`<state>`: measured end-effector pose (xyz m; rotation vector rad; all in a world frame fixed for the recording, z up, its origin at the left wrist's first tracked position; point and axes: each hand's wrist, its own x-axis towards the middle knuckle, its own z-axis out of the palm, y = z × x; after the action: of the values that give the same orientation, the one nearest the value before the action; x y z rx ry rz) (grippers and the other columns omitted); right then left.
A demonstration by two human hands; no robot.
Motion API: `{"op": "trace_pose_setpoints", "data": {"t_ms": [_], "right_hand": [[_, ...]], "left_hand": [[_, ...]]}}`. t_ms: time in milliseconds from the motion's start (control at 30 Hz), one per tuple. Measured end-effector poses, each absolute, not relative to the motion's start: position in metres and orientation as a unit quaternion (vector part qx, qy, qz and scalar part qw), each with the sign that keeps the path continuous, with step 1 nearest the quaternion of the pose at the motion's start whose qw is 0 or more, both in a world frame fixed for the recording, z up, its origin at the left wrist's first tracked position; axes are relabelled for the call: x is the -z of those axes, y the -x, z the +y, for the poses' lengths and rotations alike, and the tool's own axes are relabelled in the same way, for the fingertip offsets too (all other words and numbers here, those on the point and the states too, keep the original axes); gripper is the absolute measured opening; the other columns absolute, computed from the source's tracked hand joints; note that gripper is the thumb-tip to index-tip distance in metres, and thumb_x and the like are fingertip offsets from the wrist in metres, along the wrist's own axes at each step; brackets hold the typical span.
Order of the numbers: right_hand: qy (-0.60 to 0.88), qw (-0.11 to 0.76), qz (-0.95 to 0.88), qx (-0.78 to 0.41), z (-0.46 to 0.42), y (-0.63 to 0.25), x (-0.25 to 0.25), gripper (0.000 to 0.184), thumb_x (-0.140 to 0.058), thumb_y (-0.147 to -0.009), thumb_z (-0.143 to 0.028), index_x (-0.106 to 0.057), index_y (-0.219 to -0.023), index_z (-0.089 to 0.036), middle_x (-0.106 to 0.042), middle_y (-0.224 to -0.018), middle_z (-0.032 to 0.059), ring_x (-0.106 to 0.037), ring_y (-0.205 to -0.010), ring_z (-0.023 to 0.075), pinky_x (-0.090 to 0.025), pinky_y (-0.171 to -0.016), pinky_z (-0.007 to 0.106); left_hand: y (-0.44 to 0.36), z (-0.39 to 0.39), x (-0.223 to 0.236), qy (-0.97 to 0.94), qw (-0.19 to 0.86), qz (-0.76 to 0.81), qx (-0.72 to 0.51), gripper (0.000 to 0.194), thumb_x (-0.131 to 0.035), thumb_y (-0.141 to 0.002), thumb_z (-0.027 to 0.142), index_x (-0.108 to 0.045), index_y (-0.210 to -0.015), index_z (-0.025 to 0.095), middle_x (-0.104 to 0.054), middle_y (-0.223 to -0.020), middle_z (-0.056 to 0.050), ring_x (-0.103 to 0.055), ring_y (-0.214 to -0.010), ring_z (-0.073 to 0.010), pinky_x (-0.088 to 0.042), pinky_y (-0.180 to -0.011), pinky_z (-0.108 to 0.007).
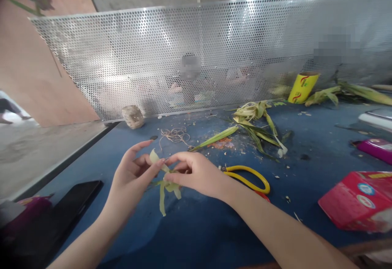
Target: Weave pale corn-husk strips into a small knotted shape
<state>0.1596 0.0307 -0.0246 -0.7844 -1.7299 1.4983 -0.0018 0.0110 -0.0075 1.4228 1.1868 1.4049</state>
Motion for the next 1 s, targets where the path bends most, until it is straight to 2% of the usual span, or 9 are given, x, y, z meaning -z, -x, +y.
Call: {"op": "trace_pose_setpoints", "data": {"t_ms": [133, 333, 567, 633, 700, 800, 867, 1000], "right_hand": [[0.329, 0.367, -0.698, -0.519, 0.029, -0.160, 0.021, 0.016, -0.065, -0.077, -0.030, -0.064, -0.087, -0.017, -0.066, -0.072, 0.0006, -0.059, -0.064, 0.0112, -0.047, -0.060, 0.023], [0.330, 0.371, -0.701, -0.512, 0.030, -0.160, 0.022, 0.019, -0.063, -0.078, -0.035, -0.064, -0.082, -0.016, -0.063, -0.069, 0.0011, -0.055, -0.059, 0.0098, -0.045, -0.058, 0.023], [0.323, 0.369, -0.688, -0.535, 0.030, -0.163, 0.021, 0.022, -0.062, -0.079, -0.038, -0.065, -0.086, -0.017, -0.056, -0.064, -0.0011, -0.046, -0.053, 0.0078, -0.037, -0.047, 0.021], [0.317, 0.381, -0.687, -0.531, 0.030, -0.163, 0.019, 0.021, -0.062, -0.079, -0.037, -0.065, -0.087, -0.017, -0.059, -0.068, 0.0001, -0.049, -0.056, 0.0084, -0.038, -0.050, 0.021], [0.314, 0.392, -0.684, -0.529, 0.030, -0.163, 0.019, 0.022, -0.063, -0.079, -0.036, -0.062, -0.091, -0.018, -0.062, -0.074, 0.0011, -0.053, -0.061, 0.0098, -0.041, -0.053, 0.022], [0.321, 0.391, -0.686, -0.524, 0.030, -0.164, 0.020, 0.026, -0.063, -0.080, -0.034, -0.053, -0.101, -0.021, -0.065, -0.078, 0.0007, -0.057, -0.065, 0.0114, -0.042, -0.055, 0.022], [0.317, 0.379, -0.694, -0.524, 0.029, -0.166, 0.019, 0.031, -0.063, -0.080, -0.032, -0.048, -0.105, -0.023, -0.066, -0.082, 0.0009, -0.059, -0.069, 0.0122, -0.044, -0.058, 0.023], [0.300, 0.342, -0.704, -0.545, 0.028, -0.171, 0.016, 0.037, -0.064, -0.080, -0.029, -0.043, -0.111, -0.025, -0.065, -0.098, 0.0036, -0.061, -0.084, 0.0153, -0.047, -0.071, 0.029]], "left_hand": [[0.003, 0.014, 0.004, -0.536, 0.380, 0.455, -0.601, 0.044, -0.070, -0.069, 0.019, -0.047, -0.106, 0.018, -0.053, -0.053, 0.009, -0.055, -0.054, -0.0080, -0.046, -0.059, -0.019], [0.008, 0.016, 0.003, -0.519, 0.356, 0.445, -0.637, 0.042, -0.072, -0.068, 0.019, -0.050, -0.103, 0.020, -0.051, -0.052, 0.009, -0.048, -0.050, -0.0060, -0.042, -0.055, -0.017], [0.015, 0.020, 0.002, -0.498, 0.332, 0.442, -0.668, 0.038, -0.069, -0.072, 0.026, -0.049, -0.104, 0.022, -0.051, -0.052, 0.009, -0.048, -0.049, -0.0065, -0.042, -0.052, -0.017], [0.013, 0.020, 0.005, -0.520, 0.357, 0.443, -0.637, 0.048, -0.068, -0.073, 0.032, -0.047, -0.113, 0.020, -0.056, -0.057, 0.007, -0.053, -0.052, -0.0082, -0.045, -0.054, -0.020], [0.010, 0.019, 0.008, -0.545, 0.416, 0.431, -0.586, 0.065, -0.068, -0.071, 0.036, -0.039, -0.126, 0.016, -0.063, -0.066, 0.001, -0.060, -0.060, -0.0123, -0.049, -0.058, -0.024], [0.004, 0.015, 0.010, -0.546, 0.488, 0.435, -0.524, 0.086, -0.072, -0.068, 0.028, -0.024, -0.139, 0.018, -0.067, -0.070, -0.001, -0.060, -0.057, -0.0127, -0.048, -0.052, -0.024], [0.002, 0.014, 0.009, -0.542, 0.495, 0.443, -0.514, 0.091, -0.071, -0.068, 0.024, -0.018, -0.141, 0.019, -0.067, -0.066, 0.000, -0.056, -0.050, -0.0100, -0.043, -0.045, -0.020], [0.002, 0.015, 0.005, -0.531, 0.476, 0.457, -0.532, 0.088, -0.071, -0.068, 0.022, -0.021, -0.140, 0.016, -0.065, -0.063, 0.002, -0.049, -0.042, -0.0074, -0.037, -0.038, -0.017]]}}
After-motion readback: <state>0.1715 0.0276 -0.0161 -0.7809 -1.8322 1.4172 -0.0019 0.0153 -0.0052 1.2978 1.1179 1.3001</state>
